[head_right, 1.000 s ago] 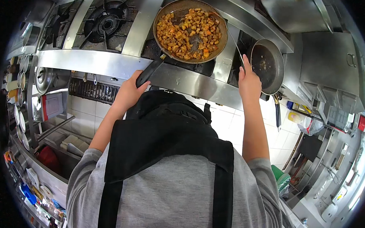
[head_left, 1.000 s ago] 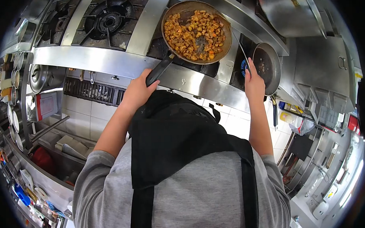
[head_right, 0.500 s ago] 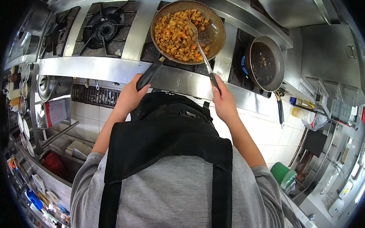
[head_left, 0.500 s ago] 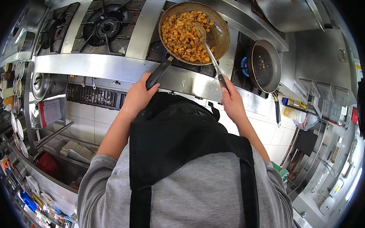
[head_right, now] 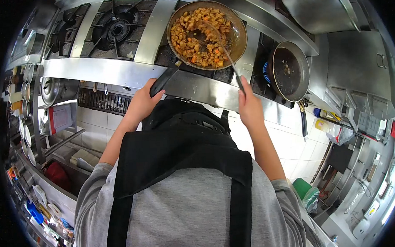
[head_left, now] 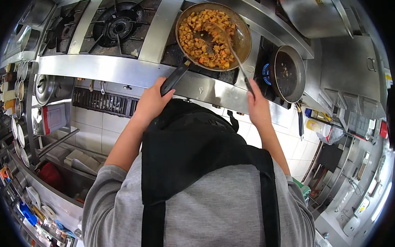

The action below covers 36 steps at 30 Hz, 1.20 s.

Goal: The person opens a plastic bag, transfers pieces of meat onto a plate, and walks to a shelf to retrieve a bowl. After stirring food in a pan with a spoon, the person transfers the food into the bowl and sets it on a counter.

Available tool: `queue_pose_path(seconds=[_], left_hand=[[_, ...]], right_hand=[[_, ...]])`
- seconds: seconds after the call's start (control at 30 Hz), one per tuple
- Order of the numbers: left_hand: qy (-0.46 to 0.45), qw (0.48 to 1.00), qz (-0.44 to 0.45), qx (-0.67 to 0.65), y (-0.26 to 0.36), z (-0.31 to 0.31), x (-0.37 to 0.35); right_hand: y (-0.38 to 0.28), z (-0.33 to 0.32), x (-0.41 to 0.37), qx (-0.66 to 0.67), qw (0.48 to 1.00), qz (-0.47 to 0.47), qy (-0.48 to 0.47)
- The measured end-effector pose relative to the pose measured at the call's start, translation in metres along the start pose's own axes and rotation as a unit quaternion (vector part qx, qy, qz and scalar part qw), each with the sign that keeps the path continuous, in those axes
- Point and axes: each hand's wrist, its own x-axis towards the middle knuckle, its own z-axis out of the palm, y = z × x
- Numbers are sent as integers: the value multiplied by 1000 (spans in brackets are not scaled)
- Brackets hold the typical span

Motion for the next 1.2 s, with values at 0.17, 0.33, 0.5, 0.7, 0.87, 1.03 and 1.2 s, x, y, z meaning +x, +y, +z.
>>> queue_pose_path(seconds=[0.17,0.33,0.5,0.7,0.87,1.03,1.2], left_hand=[[2,1000,-5,8,0,0,0],[10,1000,11,6,-3,1,1],[0,1000,2,9,1,-2,-1],[-2,1000,-3,1,2,-6,-2],[-13,1000,3,-6,-4,-5,1],[-28,1000,1,1,-3,-8,0],[-180,800,-112,-561,-86,-13,3]], right_hand=[[5,-18,40,-96,993,25,65],[-2,7,72,-193,979,-15,66],[-5,-6,49,-340,920,-179,76],[-28,-87,-3,-331,926,-175,44],[-30,-111,-42,-135,981,-22,-135],[-9,-33,-18,-40,995,55,-72],[4,-26,-7,53,995,-68,47]])
